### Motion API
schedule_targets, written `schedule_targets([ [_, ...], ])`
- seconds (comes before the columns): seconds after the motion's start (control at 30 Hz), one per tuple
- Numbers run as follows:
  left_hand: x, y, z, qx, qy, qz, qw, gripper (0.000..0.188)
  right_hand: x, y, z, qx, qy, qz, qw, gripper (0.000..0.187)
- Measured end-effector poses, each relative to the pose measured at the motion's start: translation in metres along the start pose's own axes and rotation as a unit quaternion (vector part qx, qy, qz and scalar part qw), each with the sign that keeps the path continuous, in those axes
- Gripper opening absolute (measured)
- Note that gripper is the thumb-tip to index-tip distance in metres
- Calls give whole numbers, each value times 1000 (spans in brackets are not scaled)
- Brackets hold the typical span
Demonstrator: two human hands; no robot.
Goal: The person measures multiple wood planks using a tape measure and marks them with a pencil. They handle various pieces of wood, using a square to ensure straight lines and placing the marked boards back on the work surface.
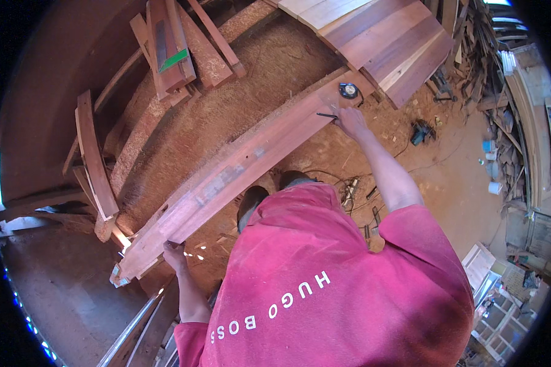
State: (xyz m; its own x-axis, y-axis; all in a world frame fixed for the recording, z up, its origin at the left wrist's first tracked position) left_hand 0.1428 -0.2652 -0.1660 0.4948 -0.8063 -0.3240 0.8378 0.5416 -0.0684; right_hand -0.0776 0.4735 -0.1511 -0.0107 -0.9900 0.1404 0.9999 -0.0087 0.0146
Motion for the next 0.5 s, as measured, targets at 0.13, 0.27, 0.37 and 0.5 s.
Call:
schedule_targets([
  [0.13,-10,0,2,-15,-29,7,999,45,-2,-1,-3,7,-7,-6,1000,24],
  [0.27,-19,-2,4,-16,-44,32,998,45,-6,3,-10,-11,-52,-43,998,19],
  [0.37,-13,0,5,1,-71,22,997,44,-9,-2,-15,5,-64,-75,995,15],
  [0.5,-16,2,2,-33,-53,23,998,44,-18,-5,-21,23,-103,-85,991,14],
])
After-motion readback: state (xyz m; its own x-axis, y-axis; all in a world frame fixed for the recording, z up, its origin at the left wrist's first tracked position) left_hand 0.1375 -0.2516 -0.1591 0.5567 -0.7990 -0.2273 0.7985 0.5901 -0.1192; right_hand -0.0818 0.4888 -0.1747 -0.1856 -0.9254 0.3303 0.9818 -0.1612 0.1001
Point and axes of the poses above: each hand's wrist, its own y-axis away from the middle knuckle, its own z-axis out of the back of the hand, x = y × z, the point moved 2 cm from there along -y, towards the middle knuckle, and after that the axes turned 10 degrees about -x, right-handed, at the moved point
